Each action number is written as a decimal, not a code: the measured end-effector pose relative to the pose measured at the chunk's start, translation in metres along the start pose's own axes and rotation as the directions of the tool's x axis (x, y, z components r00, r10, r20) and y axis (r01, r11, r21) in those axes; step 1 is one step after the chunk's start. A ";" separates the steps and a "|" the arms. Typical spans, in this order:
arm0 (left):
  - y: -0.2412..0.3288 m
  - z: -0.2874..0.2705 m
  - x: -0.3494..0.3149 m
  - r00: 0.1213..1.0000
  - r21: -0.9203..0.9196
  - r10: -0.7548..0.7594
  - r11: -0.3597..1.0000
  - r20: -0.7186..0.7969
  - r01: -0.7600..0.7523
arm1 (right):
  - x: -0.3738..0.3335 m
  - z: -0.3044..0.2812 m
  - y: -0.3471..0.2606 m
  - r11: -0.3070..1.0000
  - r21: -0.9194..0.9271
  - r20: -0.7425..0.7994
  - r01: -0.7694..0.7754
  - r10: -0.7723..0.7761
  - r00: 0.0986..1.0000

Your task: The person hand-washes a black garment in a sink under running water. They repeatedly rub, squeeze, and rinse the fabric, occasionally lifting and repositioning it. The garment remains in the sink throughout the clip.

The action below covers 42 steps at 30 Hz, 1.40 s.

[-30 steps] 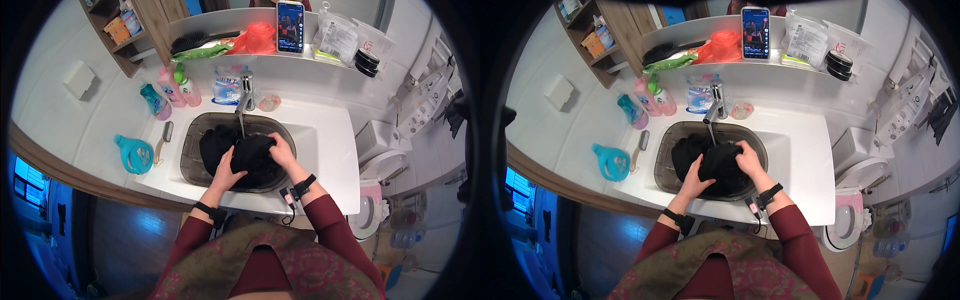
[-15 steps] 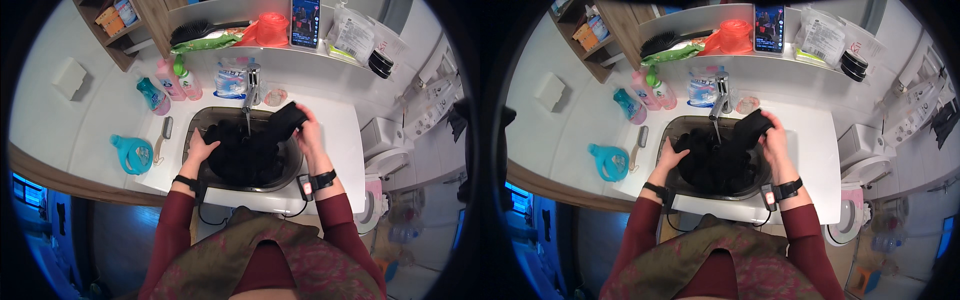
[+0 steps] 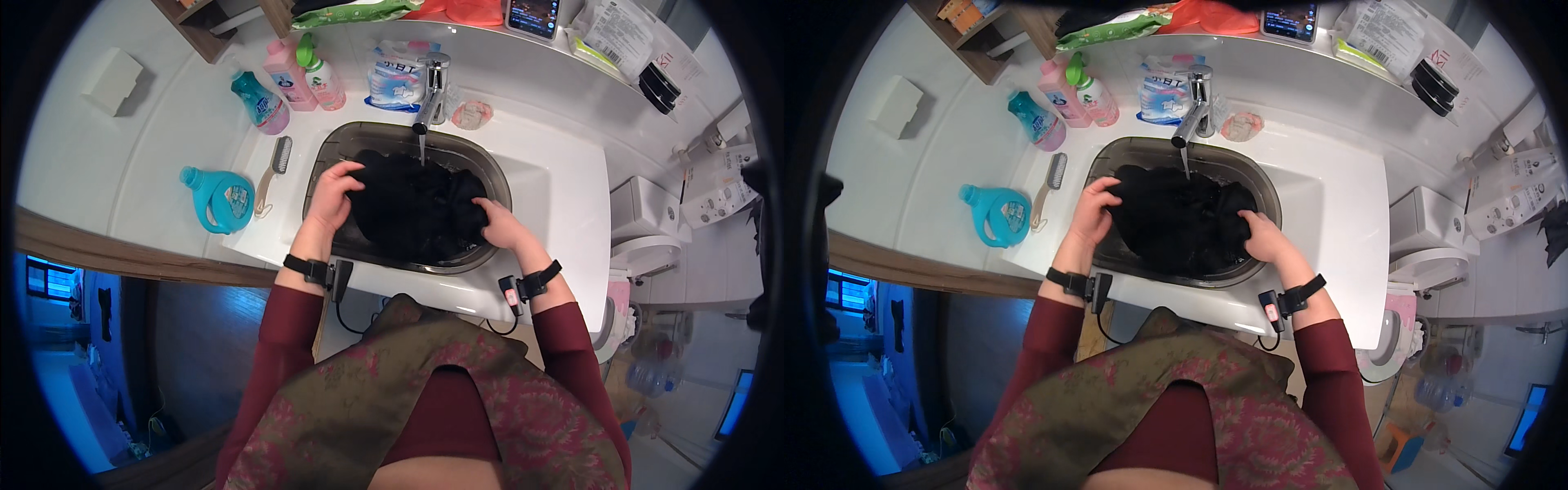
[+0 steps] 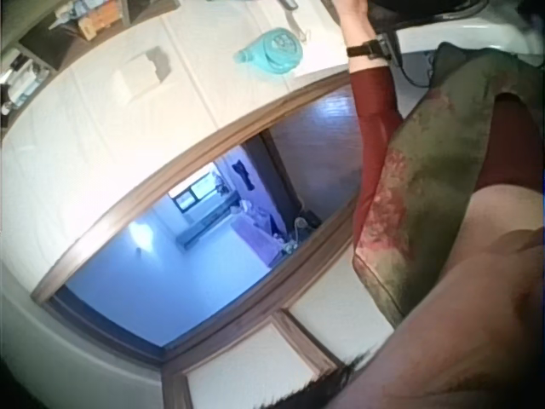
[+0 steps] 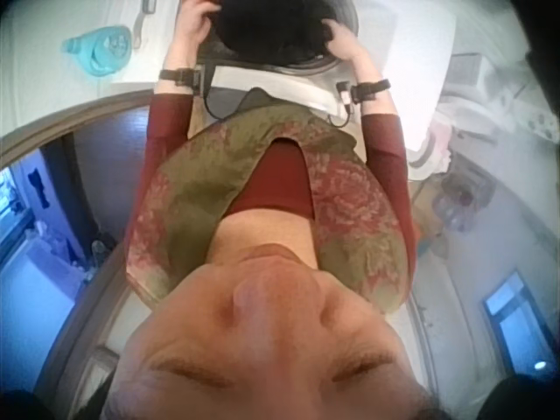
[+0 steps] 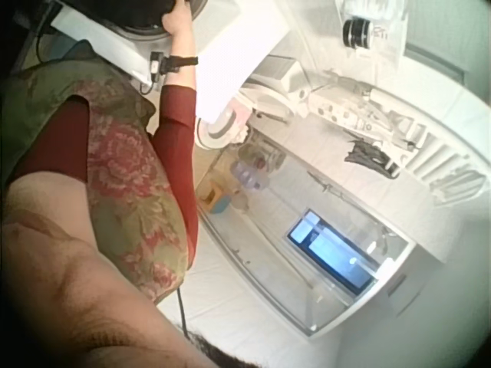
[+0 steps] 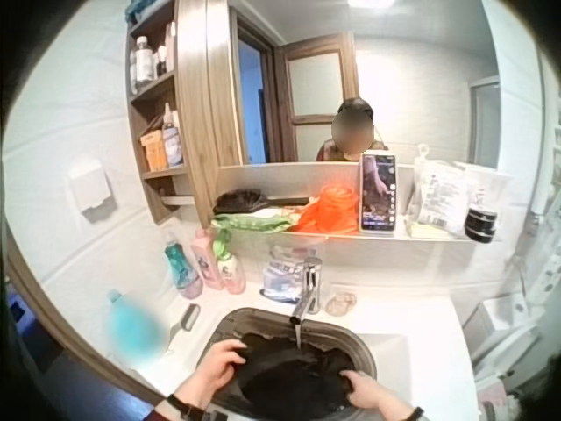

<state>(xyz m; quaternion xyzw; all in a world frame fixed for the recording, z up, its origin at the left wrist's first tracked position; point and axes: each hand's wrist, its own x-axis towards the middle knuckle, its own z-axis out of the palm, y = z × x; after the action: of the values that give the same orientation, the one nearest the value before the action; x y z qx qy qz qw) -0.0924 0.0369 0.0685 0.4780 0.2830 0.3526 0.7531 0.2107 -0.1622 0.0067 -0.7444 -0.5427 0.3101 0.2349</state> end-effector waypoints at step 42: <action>-0.053 0.095 0.000 0.989 0.262 -0.147 0.956 0.032 0.133 | -0.024 -0.005 -0.019 0.917 0.306 -0.010 0.255 -0.265 0.964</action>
<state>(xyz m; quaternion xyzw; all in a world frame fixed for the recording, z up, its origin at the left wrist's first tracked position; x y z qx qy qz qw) -0.0061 -0.0285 0.0558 0.5598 0.3404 0.2461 0.7143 0.1968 -0.1795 0.0278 -0.6156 -0.5861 0.3679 0.3771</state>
